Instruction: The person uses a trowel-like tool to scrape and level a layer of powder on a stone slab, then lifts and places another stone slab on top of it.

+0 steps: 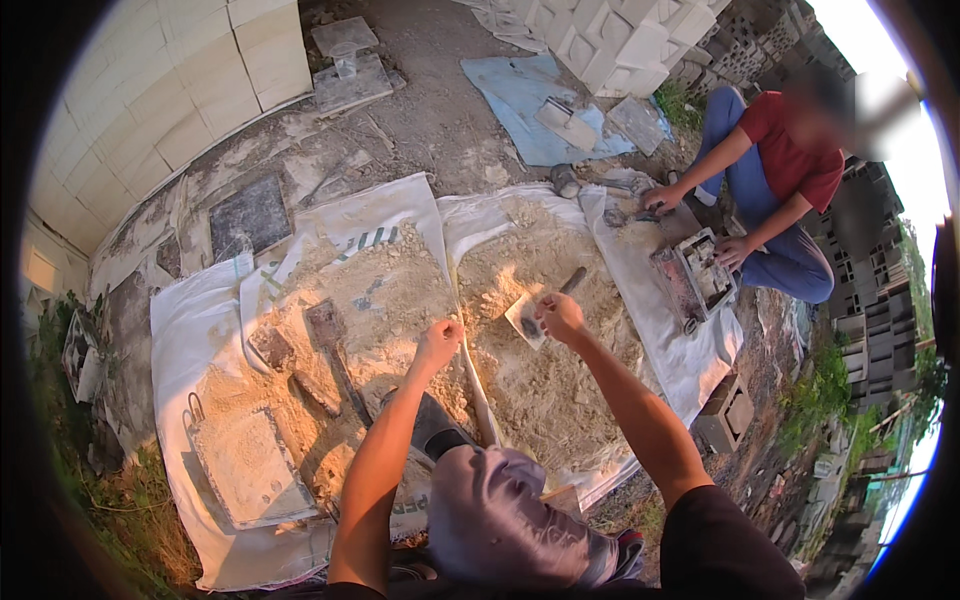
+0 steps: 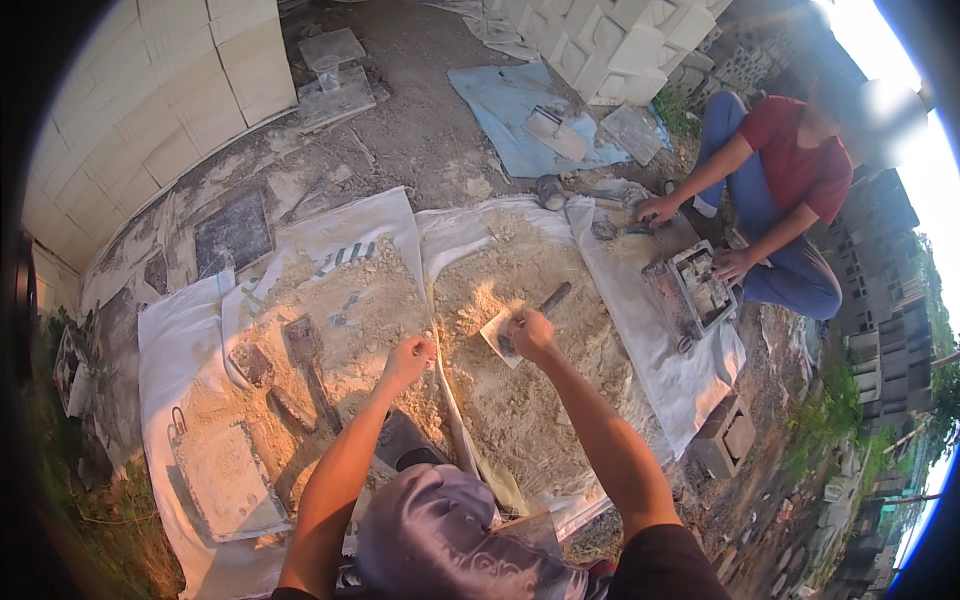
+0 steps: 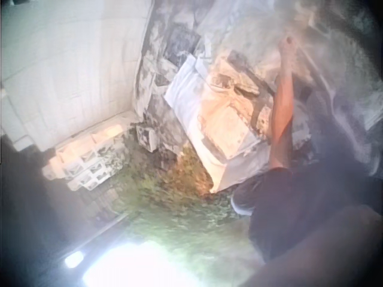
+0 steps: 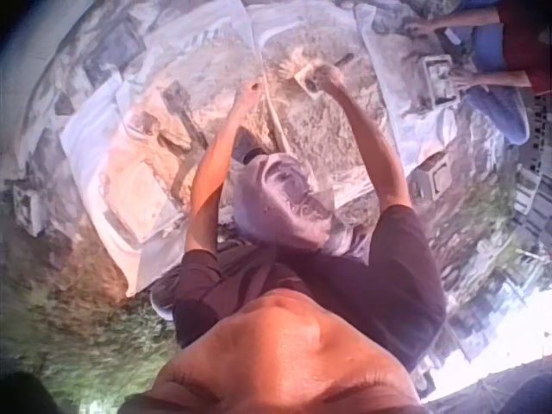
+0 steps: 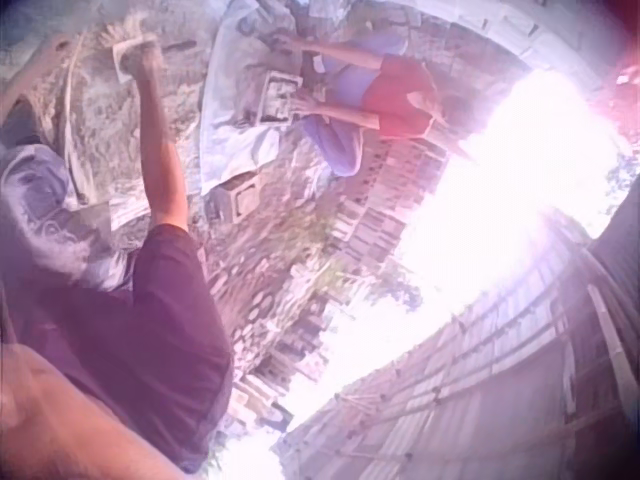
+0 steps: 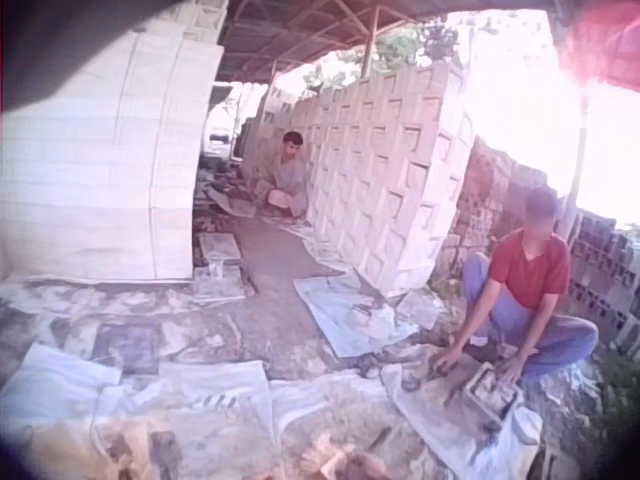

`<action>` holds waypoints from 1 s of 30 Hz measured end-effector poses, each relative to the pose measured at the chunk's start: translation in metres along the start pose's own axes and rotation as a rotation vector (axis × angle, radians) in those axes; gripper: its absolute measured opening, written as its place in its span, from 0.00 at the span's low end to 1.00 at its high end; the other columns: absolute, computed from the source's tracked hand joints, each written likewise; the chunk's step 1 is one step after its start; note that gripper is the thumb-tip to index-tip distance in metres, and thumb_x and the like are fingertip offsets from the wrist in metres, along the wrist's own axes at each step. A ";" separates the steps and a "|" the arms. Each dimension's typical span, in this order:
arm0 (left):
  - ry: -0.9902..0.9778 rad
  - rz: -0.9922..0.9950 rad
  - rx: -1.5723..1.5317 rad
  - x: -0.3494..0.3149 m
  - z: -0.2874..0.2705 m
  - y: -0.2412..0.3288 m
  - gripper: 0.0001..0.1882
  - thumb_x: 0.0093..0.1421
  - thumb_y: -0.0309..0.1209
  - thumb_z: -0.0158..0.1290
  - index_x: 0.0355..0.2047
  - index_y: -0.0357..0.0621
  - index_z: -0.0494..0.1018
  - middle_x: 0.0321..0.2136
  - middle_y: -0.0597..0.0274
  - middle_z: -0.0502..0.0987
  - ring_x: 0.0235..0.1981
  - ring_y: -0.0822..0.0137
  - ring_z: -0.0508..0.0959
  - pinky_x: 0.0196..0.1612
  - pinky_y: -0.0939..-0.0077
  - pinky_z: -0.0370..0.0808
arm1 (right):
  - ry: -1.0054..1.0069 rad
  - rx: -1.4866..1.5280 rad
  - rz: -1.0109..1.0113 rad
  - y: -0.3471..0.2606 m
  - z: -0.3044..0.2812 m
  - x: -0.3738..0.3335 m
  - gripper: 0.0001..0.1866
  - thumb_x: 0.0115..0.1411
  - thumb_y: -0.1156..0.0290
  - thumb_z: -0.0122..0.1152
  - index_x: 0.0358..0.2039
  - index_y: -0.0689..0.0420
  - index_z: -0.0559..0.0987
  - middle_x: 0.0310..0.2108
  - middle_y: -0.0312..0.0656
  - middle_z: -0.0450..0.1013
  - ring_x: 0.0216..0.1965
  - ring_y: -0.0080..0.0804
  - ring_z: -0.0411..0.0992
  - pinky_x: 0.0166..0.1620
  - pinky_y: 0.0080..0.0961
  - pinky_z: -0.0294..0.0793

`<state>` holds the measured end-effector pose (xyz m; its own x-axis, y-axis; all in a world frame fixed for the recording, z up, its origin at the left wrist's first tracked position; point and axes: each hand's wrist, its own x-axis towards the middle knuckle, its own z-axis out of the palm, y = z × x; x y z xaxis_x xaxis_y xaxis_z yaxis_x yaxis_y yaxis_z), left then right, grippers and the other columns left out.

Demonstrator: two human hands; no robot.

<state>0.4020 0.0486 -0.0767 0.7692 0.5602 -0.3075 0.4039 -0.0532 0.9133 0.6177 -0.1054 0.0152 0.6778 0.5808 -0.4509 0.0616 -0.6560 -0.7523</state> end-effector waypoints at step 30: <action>0.200 -0.197 0.035 0.000 0.032 -0.024 0.16 0.42 0.25 0.62 0.34 0.42 0.73 0.26 0.58 0.79 0.25 0.68 0.76 0.27 0.72 0.72 | -0.449 -1.201 -0.404 0.042 0.072 0.032 0.09 0.49 0.71 0.56 0.33 0.54 0.76 0.31 0.46 0.74 0.38 0.44 0.73 0.38 0.47 0.68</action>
<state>0.4079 0.0232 -0.1072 0.5622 0.7144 -0.4165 0.5555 0.0469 0.8302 0.5896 -0.0799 -0.0652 0.1769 0.7872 -0.5908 0.9553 -0.2818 -0.0895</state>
